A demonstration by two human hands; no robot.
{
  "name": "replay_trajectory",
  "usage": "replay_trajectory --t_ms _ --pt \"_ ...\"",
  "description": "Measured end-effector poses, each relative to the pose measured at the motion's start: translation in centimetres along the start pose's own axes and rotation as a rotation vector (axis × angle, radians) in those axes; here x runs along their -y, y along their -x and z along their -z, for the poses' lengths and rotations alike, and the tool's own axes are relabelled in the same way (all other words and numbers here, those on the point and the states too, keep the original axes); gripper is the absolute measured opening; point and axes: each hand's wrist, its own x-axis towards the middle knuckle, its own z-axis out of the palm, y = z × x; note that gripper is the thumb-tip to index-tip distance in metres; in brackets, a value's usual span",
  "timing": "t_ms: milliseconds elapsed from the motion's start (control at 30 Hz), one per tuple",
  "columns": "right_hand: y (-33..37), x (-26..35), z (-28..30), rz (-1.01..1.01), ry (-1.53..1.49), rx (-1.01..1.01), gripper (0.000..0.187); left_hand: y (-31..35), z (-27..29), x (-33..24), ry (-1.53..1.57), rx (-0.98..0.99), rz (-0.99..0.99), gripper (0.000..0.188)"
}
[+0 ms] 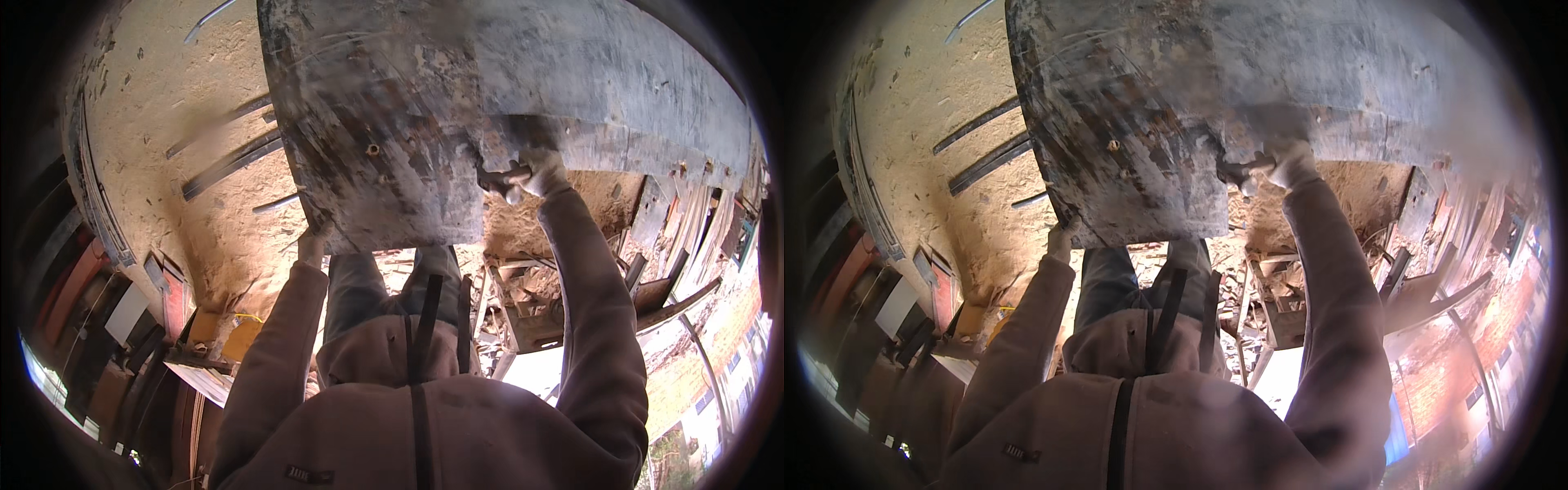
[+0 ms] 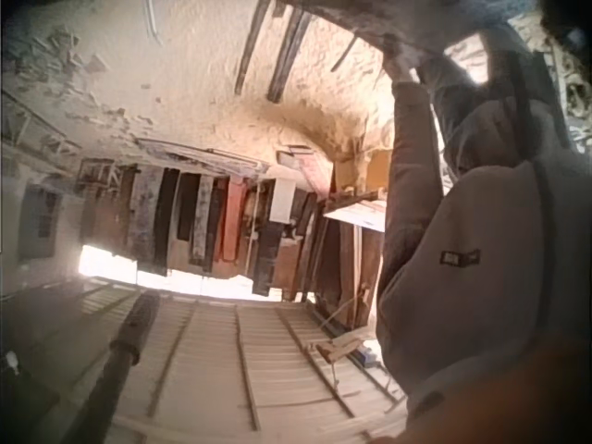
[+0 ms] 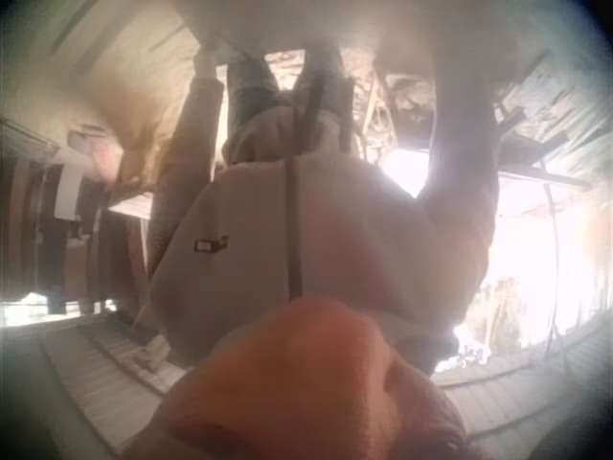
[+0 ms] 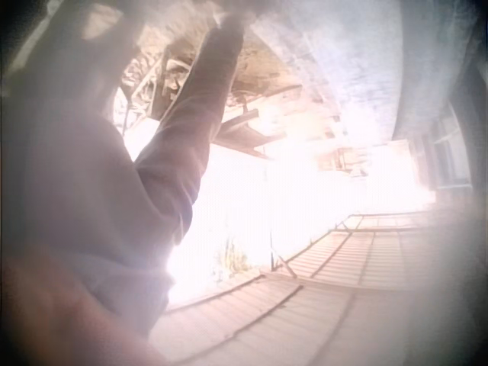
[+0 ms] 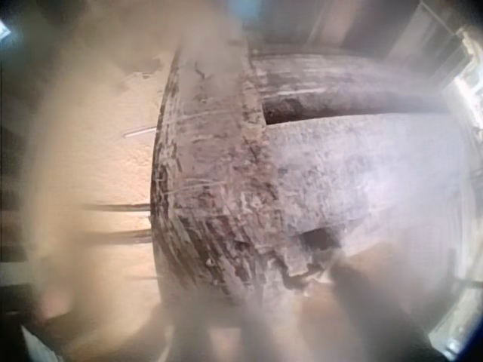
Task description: The person uses a hammer to pry apart and break a large wooden board into smaller pieces. They repeatedly strike the board, lift sections, and drop them to the ground, continuing until the board is fragmented.
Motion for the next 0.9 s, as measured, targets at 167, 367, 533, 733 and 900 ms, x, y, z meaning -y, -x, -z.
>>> replay_trajectory --t_ms 167,367,533,733,900 --pt "1.3 7.1 7.2 -0.110 -0.162 -0.404 0.027 -0.4 0.7 0.4 -0.141 -0.021 -0.029 0.049" --pt "5.6 11.7 11.4 -0.084 -0.225 -0.511 0.030 -0.4 1.3 1.0 -0.072 0.042 -0.029 0.061" --pt "6.4 13.3 14.9 -0.349 -0.725 -0.281 0.044 -0.3 1.2 0.7 -0.109 -0.007 -0.014 0.055" --pt "10.9 15.9 14.2 -0.362 -0.681 -0.241 0.036 -0.1 0.7 0.3 0.031 0.031 0.025 0.045" --pt "11.7 17.3 13.2 -0.354 -0.172 -0.153 0.024 2.2 0.4 -0.5 -0.038 0.002 -0.023 0.045"
